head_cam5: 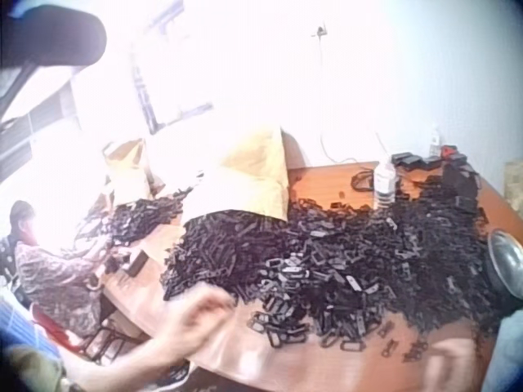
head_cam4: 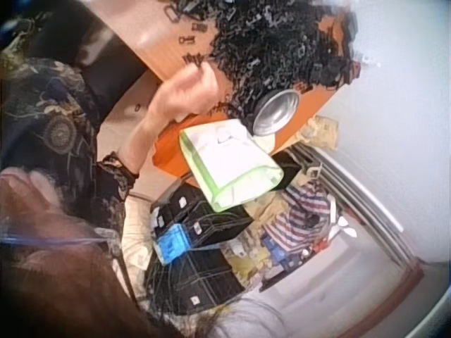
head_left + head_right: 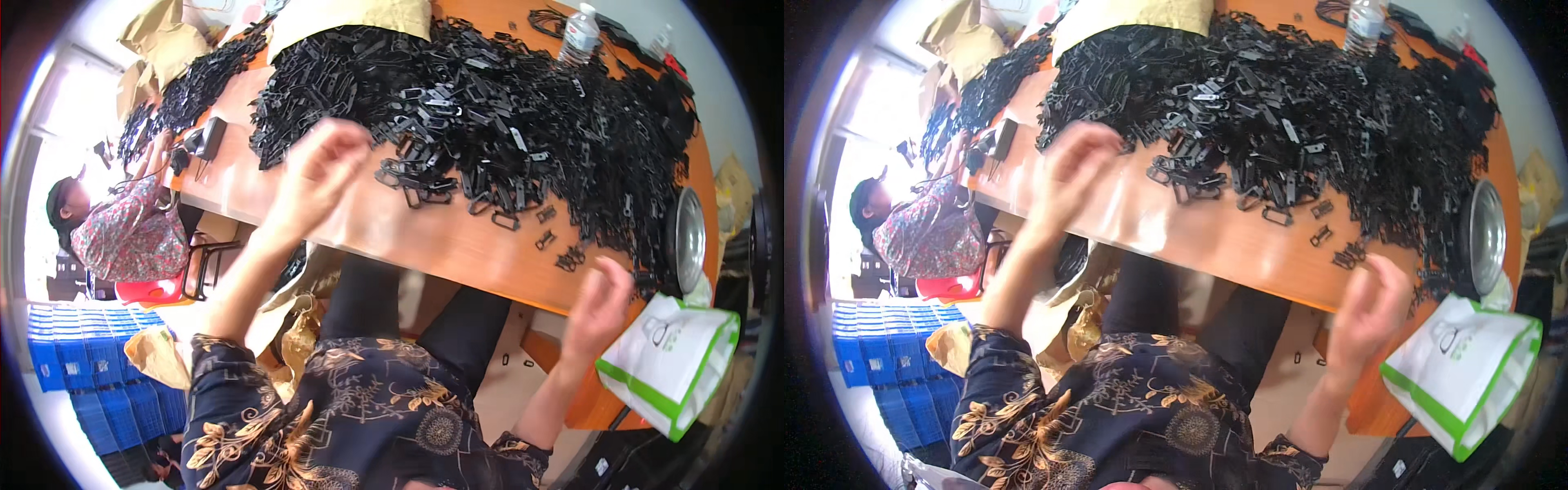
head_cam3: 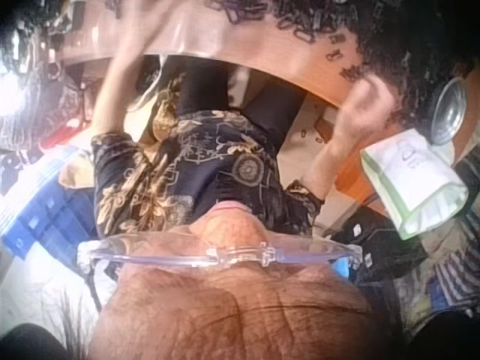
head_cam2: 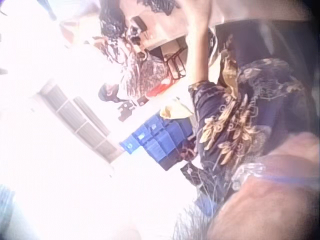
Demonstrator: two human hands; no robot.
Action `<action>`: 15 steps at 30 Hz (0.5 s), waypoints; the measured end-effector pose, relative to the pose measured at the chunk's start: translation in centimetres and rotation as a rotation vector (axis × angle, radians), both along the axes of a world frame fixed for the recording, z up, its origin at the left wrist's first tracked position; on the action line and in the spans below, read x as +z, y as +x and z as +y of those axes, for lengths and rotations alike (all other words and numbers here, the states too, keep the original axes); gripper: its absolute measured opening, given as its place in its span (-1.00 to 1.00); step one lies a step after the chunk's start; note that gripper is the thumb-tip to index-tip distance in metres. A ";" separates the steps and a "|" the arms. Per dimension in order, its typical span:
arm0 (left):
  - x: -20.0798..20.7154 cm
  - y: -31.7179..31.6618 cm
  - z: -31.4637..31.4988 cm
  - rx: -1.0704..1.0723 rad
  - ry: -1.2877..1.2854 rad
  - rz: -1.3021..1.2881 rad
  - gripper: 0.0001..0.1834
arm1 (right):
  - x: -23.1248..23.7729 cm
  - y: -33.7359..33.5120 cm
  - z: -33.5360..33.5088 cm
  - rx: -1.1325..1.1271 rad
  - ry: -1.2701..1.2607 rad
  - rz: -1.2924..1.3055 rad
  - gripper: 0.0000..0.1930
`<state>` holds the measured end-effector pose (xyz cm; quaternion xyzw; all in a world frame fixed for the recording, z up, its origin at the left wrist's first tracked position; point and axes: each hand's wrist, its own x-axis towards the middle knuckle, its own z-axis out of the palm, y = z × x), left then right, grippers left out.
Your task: The person assembles plastic components by hand, picking up pieces from the table, snapping them together, and placing the assembled parts into a bag below the desk.
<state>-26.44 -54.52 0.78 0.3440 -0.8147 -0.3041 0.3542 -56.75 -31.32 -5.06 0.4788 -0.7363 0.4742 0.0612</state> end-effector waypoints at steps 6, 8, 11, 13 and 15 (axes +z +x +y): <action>-10.7 -0.6 -2.2 0.163 -0.074 -0.278 -0.71 | -6.8 1.6 -4.2 0.020 0.376 0.365 -0.56; -12.3 -1.5 -3.6 0.181 -0.236 -0.367 -0.73 | -7.3 2.1 -4.8 0.032 0.424 0.421 -0.54; -14.1 -1.5 -5.2 0.160 -0.243 -0.403 -0.79 | -8.1 2.5 -5.6 0.031 0.421 0.448 -0.56; -14.5 -0.9 -5.8 0.148 -0.186 -0.461 -0.82 | -8.2 2.8 -5.7 0.033 0.422 0.457 -0.58; -14.5 -0.3 -6.0 0.173 -0.092 -0.262 -0.88 | -8.4 2.9 -5.6 0.040 0.419 0.508 -0.64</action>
